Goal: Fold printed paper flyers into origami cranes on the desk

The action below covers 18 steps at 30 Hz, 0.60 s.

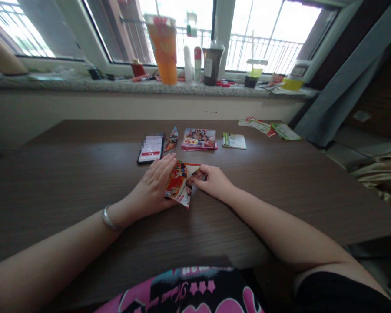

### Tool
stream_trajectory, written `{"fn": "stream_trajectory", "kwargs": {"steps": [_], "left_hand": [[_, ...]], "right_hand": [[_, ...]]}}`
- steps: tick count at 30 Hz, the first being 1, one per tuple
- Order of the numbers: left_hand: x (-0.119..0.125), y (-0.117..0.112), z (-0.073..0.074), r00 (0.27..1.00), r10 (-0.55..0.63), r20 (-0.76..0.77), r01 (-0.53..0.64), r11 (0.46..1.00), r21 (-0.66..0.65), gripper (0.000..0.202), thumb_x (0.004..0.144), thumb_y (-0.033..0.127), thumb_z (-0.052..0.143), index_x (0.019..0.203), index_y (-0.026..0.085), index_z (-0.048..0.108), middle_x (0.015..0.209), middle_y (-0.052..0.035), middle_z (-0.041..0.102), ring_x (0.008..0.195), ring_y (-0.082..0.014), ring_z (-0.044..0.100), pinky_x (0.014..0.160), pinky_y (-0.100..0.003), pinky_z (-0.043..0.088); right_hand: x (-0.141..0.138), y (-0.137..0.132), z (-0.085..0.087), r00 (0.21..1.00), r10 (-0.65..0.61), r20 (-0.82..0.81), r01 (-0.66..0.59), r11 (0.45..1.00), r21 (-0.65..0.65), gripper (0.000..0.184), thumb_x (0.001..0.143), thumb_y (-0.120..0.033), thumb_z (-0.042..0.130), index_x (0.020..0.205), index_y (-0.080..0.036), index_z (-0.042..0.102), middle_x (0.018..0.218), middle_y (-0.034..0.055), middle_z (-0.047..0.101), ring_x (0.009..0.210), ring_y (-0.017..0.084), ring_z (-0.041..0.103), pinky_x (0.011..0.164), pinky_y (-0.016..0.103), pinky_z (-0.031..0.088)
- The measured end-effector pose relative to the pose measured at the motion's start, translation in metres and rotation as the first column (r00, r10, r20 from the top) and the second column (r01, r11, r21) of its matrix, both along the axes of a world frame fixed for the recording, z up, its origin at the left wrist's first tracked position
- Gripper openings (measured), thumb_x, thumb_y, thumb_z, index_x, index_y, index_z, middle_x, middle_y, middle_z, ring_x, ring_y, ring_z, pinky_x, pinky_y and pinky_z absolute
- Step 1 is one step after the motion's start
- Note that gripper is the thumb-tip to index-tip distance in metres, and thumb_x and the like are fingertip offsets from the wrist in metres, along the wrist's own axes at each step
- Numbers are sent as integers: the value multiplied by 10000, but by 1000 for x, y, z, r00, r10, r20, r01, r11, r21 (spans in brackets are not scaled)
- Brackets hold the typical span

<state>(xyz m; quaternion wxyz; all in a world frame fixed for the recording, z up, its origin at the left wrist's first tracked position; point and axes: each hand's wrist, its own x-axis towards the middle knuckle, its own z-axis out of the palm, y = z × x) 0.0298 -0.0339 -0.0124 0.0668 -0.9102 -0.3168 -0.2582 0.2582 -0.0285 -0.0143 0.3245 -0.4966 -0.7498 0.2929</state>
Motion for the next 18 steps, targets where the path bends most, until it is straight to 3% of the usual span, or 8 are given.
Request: {"fn": "stream_trajectory", "kwargs": {"steps": [4,9,18], "left_hand": [[0,0,2,1000,-23,5,23,1000,-10,1067,726,559,697,1496,128,97,1485,-188,353,1412,-341,261,1184,-505,181],[0,-1,3,999,-26,40,26,1000,-2,1012,750,545,682,1496,150,122,1389,-180,436,1361,-352,336,1173,-535,197],[1,-4,9,997,2,82,-3,1000,7,900,795,408,670,1488,169,147,1227,-130,524,1192,-283,489,1159,-534,222]], "right_hand": [[-3,-7,10,989,38,145,-54,993,107,130,813,-259,606,887,-179,677,728,6,641,593,115,503,575,236,379],[-4,-11,15,952,-6,305,-78,962,261,57,789,-201,625,738,-181,612,714,15,588,653,135,495,610,247,366],[-4,-13,17,980,41,195,-110,927,359,104,836,-215,606,732,-204,614,744,19,622,732,153,548,686,267,418]]}}
